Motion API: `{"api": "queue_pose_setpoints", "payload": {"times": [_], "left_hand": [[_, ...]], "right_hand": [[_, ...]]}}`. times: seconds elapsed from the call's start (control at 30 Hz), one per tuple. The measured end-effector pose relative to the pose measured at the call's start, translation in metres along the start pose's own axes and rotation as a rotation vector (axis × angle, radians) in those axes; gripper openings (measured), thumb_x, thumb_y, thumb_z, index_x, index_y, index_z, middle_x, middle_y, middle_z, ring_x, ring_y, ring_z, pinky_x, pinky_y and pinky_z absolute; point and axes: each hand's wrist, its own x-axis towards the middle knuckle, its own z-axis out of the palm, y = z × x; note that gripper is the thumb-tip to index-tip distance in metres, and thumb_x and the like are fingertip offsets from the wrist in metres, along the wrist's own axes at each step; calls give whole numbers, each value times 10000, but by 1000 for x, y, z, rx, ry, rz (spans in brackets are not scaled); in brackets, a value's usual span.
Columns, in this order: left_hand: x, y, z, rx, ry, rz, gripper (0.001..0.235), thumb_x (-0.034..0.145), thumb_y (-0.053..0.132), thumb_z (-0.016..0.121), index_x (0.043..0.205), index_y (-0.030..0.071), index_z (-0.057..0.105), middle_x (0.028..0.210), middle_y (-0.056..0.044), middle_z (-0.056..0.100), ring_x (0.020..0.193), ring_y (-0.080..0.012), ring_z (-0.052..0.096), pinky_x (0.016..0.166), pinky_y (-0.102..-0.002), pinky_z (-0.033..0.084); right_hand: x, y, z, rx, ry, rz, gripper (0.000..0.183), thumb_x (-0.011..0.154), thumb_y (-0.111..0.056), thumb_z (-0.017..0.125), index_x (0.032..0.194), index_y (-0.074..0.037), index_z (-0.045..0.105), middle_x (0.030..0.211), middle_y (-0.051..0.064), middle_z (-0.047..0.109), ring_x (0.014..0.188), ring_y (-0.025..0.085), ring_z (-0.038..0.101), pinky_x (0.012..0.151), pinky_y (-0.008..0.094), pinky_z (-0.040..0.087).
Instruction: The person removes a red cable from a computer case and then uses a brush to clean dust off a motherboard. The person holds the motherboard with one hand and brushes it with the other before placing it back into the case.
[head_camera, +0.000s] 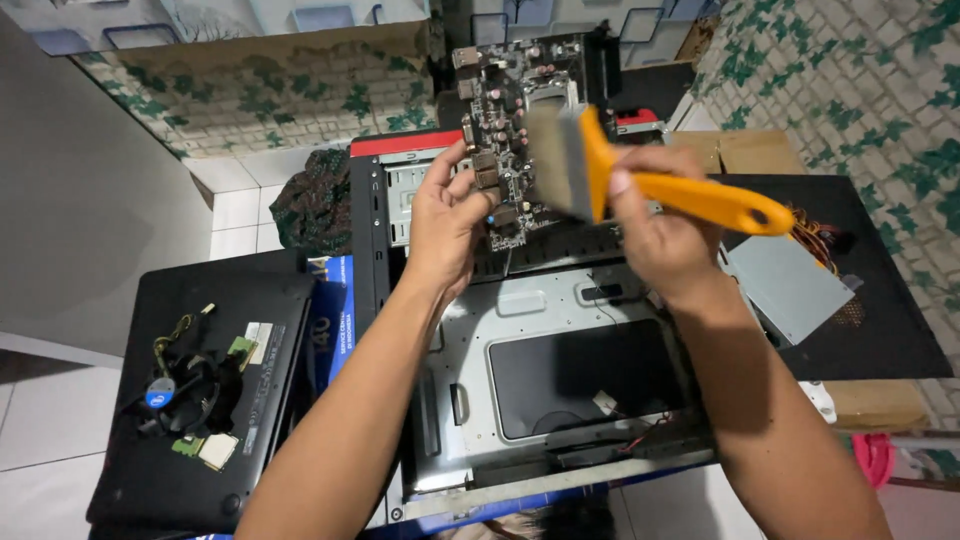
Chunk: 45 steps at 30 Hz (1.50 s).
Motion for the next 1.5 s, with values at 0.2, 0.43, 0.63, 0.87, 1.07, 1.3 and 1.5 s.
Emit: {"api": "queue_pose_setpoints", "payload": {"times": [0.2,0.43,0.63,0.87,1.07,1.3,1.5], "left_hand": [[-5,-3,4,-2,-15,21,803,905,-163,709,1663,58,570,1217,-139,825,1035,-186,796,901,-323,681],[-5,1,7,-38,-28,10,806,911,-176,674,1673,60,559,1230,-155,824,974,-177,796,851,-300,677],[1,-6,-4,-60,-26,17,814,915,-196,661,1679,62,554,1224,-146,826,969,-171,773,864,-319,672],[4,-9,-10,-57,-28,20,799,914,-190,672,1667,56,566,1241,-149,829,979,-168,778,855,-312,670],[-2,6,5,-33,-42,31,800,903,-191,674,1655,71,596,1231,-136,832,995,-158,794,873,-296,675],[-11,20,15,-71,-13,25,795,915,-180,686,1659,83,585,1230,-142,818,977,-201,800,836,-346,699],[5,7,-9,-144,13,43,791,922,-181,678,1656,90,564,1247,-148,806,974,-238,803,818,-374,706]], "right_hand": [[-8,17,4,58,-30,62,147,1185,-144,758,1203,2,750,1034,181,764,952,324,796,891,408,624],[1,22,-11,13,-3,69,229,1230,-218,732,1208,7,768,933,169,742,825,298,757,778,405,601],[8,40,-27,46,125,37,216,1264,-142,723,1204,62,762,940,203,697,776,291,695,724,363,538],[7,41,-26,126,-8,140,158,1183,-116,724,1110,25,727,832,128,663,653,227,661,641,347,545],[5,26,-15,224,-91,191,156,1096,-152,749,1082,2,729,848,109,681,711,217,685,679,340,553],[3,-3,0,280,-94,172,196,1141,-146,701,1096,44,713,823,140,670,722,219,670,699,334,532],[2,16,-11,256,-174,176,163,1074,-149,736,1055,12,752,806,159,704,684,231,671,674,351,534]]}}
